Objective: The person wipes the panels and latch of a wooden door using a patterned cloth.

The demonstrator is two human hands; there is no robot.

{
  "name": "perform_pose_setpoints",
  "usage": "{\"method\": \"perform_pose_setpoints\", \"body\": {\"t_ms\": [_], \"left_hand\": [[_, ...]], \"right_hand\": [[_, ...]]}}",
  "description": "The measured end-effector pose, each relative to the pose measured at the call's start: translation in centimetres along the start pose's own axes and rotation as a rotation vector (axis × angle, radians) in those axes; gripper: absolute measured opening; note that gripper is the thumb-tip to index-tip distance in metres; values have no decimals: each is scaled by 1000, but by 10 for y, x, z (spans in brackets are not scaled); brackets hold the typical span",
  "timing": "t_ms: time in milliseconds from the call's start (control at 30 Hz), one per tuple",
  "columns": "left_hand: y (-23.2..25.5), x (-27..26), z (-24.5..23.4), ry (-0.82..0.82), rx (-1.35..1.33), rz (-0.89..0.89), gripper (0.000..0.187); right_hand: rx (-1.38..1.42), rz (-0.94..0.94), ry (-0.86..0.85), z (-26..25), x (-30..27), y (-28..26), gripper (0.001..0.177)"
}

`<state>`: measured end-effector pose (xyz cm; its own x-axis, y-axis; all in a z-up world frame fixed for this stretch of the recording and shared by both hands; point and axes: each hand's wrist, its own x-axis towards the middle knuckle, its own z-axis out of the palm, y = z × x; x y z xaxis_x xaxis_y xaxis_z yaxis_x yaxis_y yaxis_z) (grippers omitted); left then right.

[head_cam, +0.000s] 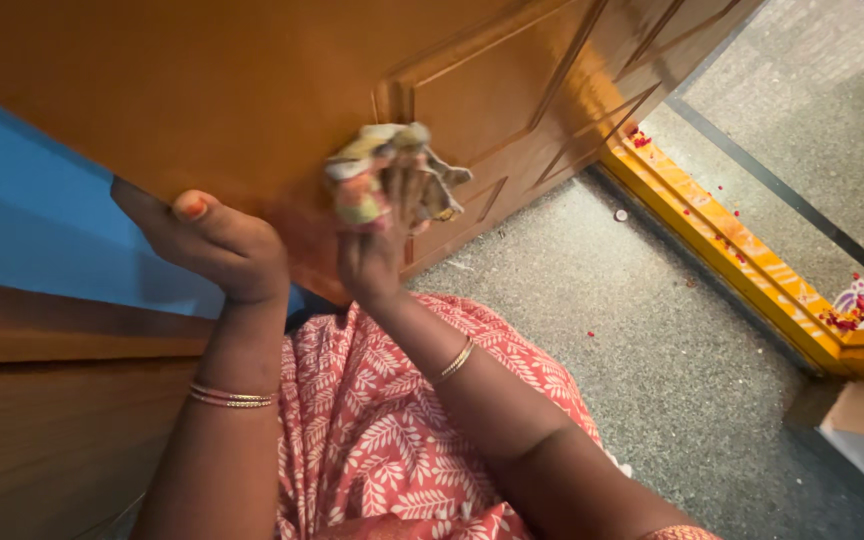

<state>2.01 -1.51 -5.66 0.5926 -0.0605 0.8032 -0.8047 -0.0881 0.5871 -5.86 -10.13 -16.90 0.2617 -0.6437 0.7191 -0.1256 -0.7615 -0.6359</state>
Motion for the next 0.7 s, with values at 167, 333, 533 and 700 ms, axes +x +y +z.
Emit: {"method": "perform_pose_setpoints", "body": {"t_ms": [167, 333, 533, 700], "left_hand": [[-1, 1, 1, 21, -25, 48, 76], [-11, -4, -1, 9, 16, -28, 74], [1, 3, -3, -7, 41, 19, 76], [2, 6, -2, -9, 33, 50, 79]], "right_hand": [[300, 478, 308, 36, -23, 98, 61], [627, 782, 494, 37, -24, 161, 56], [1228, 1260, 595, 29, -7, 206, 53], [1366, 1127, 635, 5, 31, 160, 51]]}}
